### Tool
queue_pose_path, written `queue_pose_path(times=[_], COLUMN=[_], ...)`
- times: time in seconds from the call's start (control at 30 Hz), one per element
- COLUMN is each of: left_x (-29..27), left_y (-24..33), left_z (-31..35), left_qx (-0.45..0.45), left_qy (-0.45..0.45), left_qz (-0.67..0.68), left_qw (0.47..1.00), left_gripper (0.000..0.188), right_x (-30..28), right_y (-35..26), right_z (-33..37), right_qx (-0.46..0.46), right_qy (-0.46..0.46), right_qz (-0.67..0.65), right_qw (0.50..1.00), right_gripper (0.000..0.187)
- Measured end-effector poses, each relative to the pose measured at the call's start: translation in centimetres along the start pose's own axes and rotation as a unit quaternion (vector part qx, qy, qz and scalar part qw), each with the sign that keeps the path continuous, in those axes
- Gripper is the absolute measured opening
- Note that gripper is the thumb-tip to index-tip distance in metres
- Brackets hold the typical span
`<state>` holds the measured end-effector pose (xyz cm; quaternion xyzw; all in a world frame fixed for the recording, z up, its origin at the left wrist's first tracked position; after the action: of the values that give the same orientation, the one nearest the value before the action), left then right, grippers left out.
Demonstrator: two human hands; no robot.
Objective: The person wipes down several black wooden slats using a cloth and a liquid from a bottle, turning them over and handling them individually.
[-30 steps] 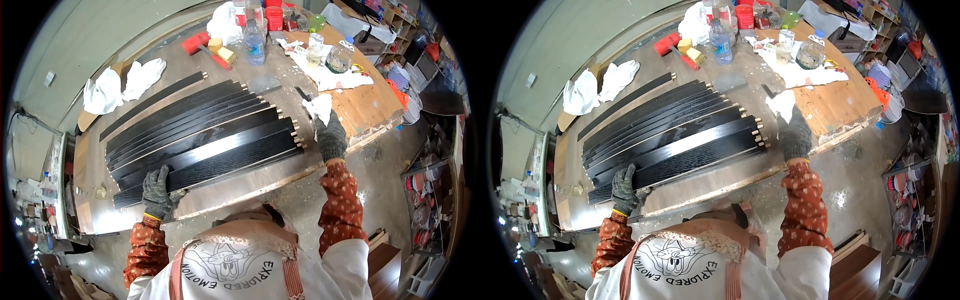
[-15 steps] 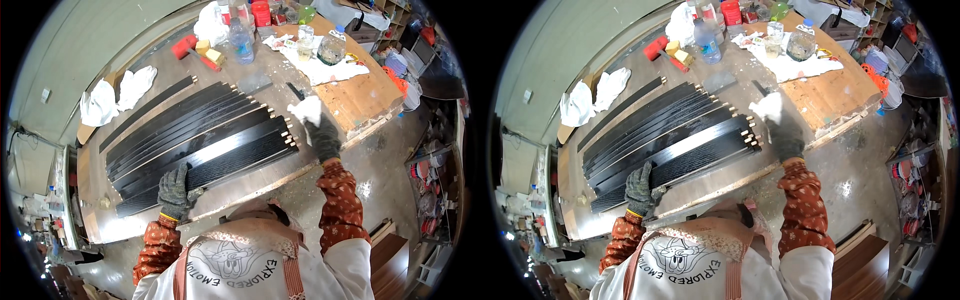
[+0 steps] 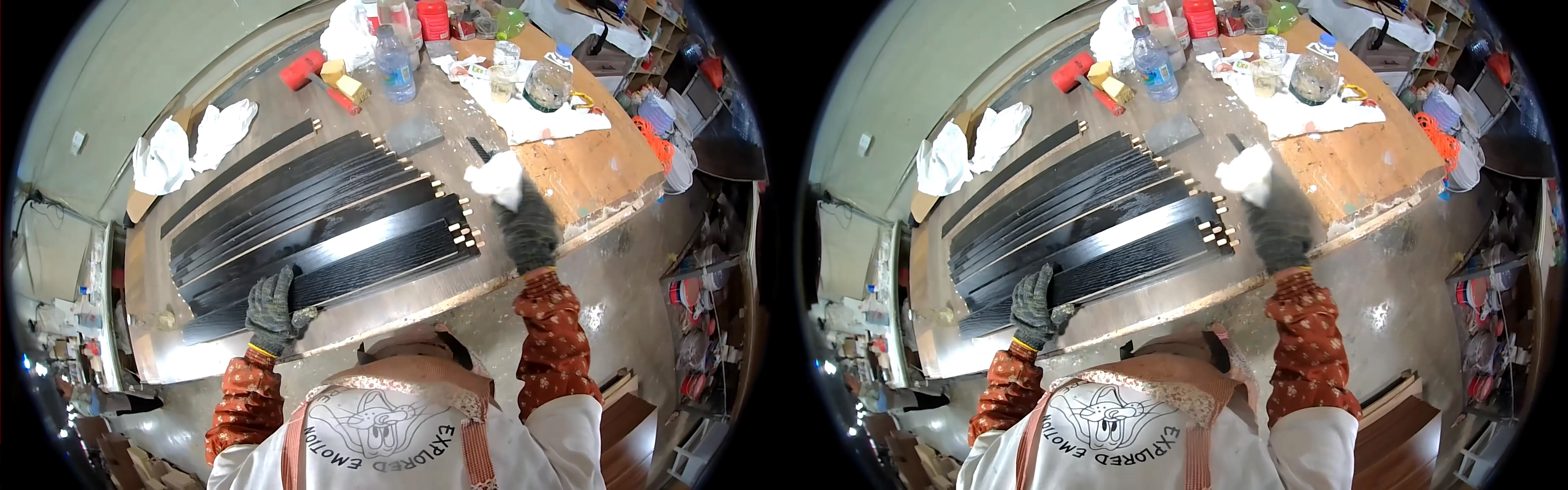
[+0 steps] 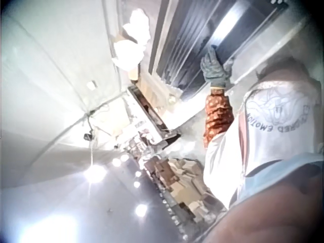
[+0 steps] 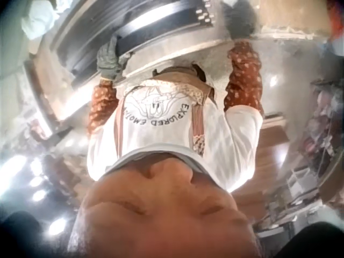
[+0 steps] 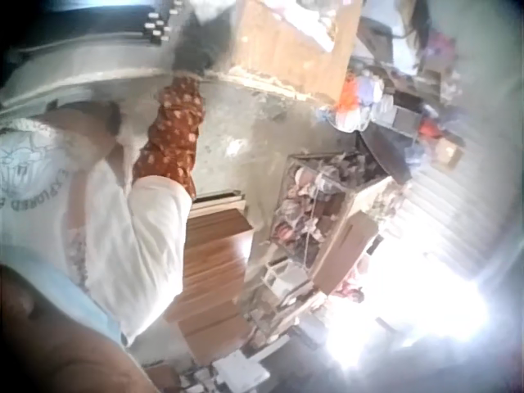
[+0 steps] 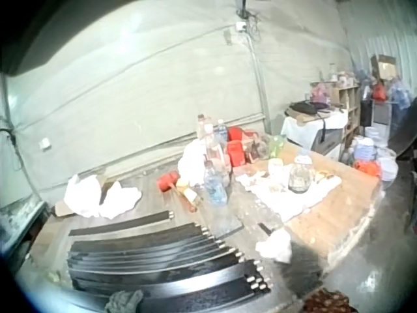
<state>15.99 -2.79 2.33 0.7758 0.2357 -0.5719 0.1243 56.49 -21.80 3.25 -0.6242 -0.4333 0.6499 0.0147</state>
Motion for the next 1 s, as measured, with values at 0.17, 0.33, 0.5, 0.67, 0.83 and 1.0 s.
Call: queue_pose_path(times=[0.17, 0.33, 0.5, 0.67, 0.83, 1.0], left_x=[-2.4, -3.6, -1.9, -0.1, 0.0, 0.2], left_y=[2.5, 7.8, 10.7, 10.2, 10.2, 10.3], left_z=[-2.7, -6.7, -8.5, -8.0, -7.7, -8.0], left_qx=[0.051, 0.085, 0.049, 0.049, 0.048, 0.052], left_qy=[0.027, 0.064, 0.025, 0.044, 0.046, 0.060], left_qz=[0.039, 0.108, 0.156, 0.128, 0.102, 0.105], left_qw=[0.998, 0.989, 0.986, 0.990, 0.993, 0.991], left_gripper=[0.081, 0.080, 0.078, 0.077, 0.077, 0.077], right_x=[-4.2, -2.2, 2.8, 3.7, 4.3, 5.3], right_y=[2.1, -1.2, -2.8, -2.5, -3.0, -1.1], right_z=[-4.8, -6.7, -9.1, -12.2, -13.8, -15.5], right_qx=[0.040, -0.135, -0.149, -0.033, -0.026, -0.037], right_qy=[0.071, 0.067, -0.071, -0.132, -0.214, -0.166], right_qz=[0.144, 0.296, 0.289, 0.226, 0.277, 0.272], right_qw=[0.986, 0.943, 0.943, 0.965, 0.937, 0.947], right_gripper=[0.070, 0.064, 0.045, 0.025, 0.031, 0.032])
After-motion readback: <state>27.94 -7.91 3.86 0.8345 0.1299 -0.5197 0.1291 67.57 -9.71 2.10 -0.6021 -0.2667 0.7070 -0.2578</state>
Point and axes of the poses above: each hand's wrist, its own z-axis away from the middle knuckle, its own x-axis out of the palm, y = z × x, the point moved 1 cm from there along -z, towards the middle knuckle, and after that the axes turned 3 degrees about z, right-handed, at the moved point
